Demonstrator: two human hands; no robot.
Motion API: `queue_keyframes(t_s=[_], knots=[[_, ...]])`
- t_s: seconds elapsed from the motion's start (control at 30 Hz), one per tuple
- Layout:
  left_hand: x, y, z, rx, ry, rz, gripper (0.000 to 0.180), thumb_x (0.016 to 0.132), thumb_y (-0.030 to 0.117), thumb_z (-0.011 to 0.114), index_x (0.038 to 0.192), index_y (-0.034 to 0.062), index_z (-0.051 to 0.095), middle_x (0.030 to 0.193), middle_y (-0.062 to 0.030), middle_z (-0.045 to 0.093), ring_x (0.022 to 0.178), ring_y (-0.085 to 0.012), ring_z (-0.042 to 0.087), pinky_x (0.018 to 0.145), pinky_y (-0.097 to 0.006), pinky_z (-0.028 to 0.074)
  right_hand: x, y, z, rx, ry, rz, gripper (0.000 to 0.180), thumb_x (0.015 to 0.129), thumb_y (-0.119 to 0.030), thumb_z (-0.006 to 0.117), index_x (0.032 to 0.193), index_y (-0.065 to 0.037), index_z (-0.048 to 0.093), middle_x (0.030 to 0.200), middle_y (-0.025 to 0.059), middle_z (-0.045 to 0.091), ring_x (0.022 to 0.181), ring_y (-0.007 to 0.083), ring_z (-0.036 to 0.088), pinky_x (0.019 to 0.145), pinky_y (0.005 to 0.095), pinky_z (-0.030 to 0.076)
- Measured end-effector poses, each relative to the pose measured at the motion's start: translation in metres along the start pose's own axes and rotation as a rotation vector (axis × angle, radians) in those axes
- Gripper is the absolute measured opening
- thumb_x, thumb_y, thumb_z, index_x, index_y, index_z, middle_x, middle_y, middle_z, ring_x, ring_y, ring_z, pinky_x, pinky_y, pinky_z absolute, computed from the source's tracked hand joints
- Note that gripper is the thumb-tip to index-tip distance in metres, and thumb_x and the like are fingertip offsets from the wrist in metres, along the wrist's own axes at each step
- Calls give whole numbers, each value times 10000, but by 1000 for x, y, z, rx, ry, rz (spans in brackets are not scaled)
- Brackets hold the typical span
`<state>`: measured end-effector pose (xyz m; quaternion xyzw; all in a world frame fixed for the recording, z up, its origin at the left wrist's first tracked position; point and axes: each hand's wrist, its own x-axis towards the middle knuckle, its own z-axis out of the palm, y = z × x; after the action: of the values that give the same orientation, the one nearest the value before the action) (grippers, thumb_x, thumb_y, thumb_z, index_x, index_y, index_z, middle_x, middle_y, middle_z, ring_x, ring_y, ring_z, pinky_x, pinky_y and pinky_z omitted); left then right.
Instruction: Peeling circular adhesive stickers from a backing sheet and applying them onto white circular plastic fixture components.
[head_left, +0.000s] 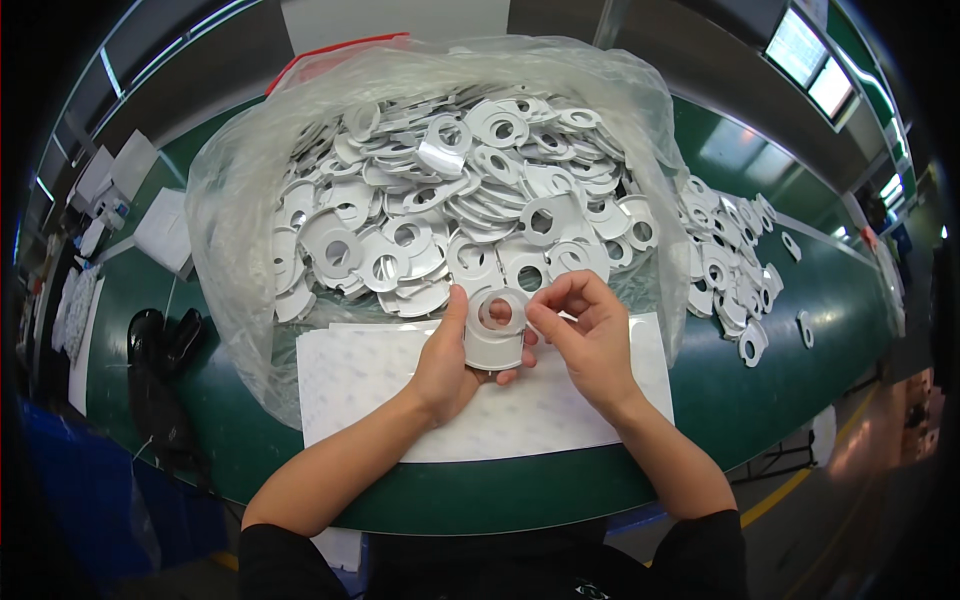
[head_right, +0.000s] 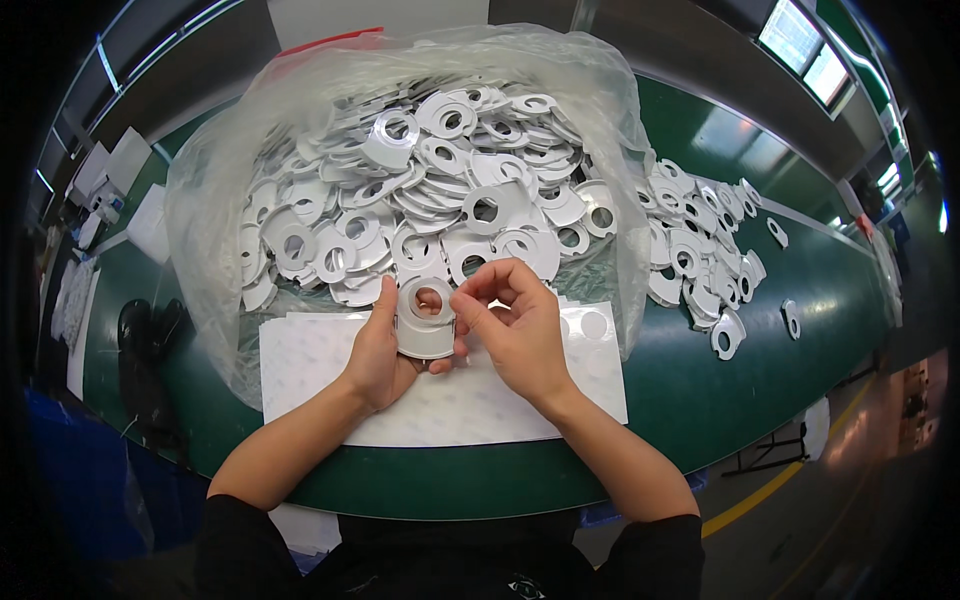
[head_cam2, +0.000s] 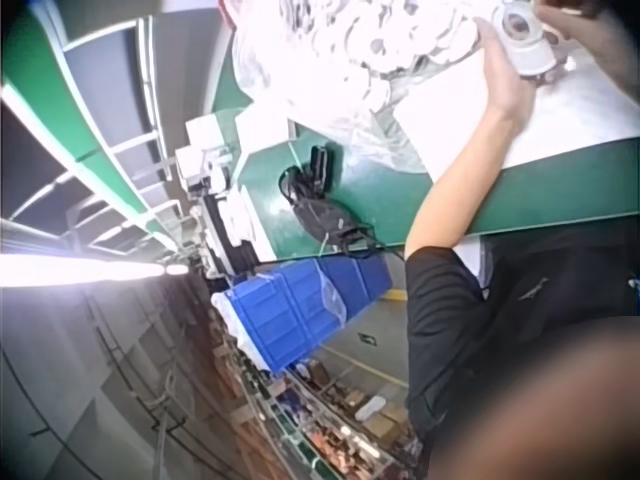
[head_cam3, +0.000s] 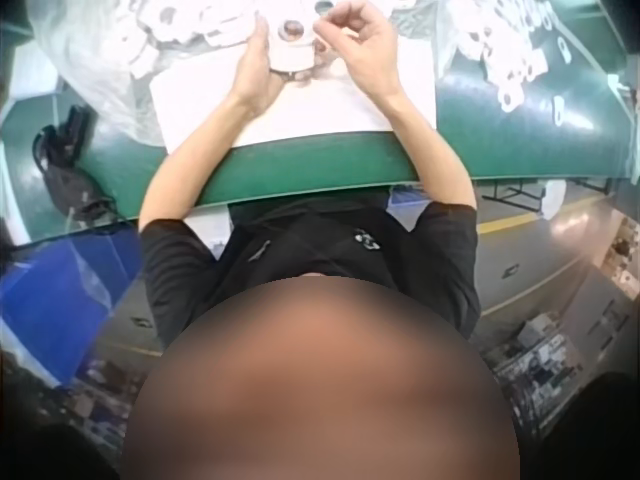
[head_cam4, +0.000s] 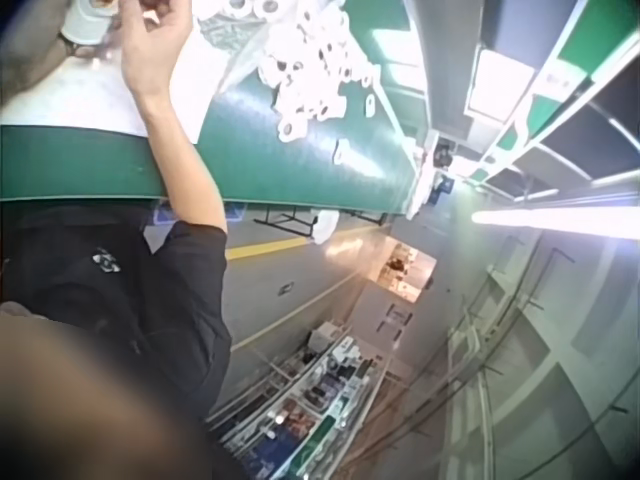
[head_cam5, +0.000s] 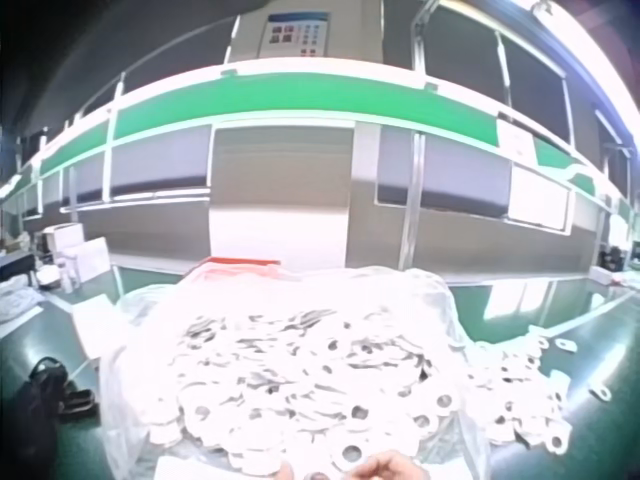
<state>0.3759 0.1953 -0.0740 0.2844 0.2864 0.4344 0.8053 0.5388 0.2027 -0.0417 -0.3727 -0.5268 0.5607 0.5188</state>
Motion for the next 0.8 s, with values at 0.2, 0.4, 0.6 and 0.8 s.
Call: queue_keyframes(t_s=[0.2, 0.4, 0.6, 0.8], knots=[[2, -1, 2, -12, 9, 8, 659, 944, 580, 122, 1099, 67, 506, 938, -119, 585, 787, -200, 594, 567, -286, 425, 3, 11, 0, 1, -13, 0, 147, 825, -13, 633, 896, 5, 506, 809, 71, 587, 609, 96, 562, 484, 204, 466], [1, -1, 0, -7, 17, 0, 656, 945, 579, 122, 1082, 67, 507, 943, -116, 587, 787, -201, 595, 568, -288, 428, 2, 12, 0, -5, -16, 9, 148, 820, -12, 639, 884, 1, 505, 812, 71, 590, 586, 96, 559, 481, 202, 462], [1, 0, 2, 0, 11, -3, 671, 944, 581, 120, 1094, 57, 511, 956, -118, 588, 789, -194, 593, 573, -288, 434, 3, 11, -2, -12, -21, 21, 150, 820, -17, 641, 885, -1, 507, 808, 71, 592, 574, 103, 567, 486, 201, 454], [2, -1, 1, 3, 5, -2, 676, 944, 580, 118, 1098, 52, 511, 961, -117, 588, 786, -192, 590, 576, -286, 435, 3, 10, -2, -17, -31, 46, 150, 821, -21, 643, 885, -2, 510, 800, 72, 595, 561, 106, 574, 490, 200, 448]])
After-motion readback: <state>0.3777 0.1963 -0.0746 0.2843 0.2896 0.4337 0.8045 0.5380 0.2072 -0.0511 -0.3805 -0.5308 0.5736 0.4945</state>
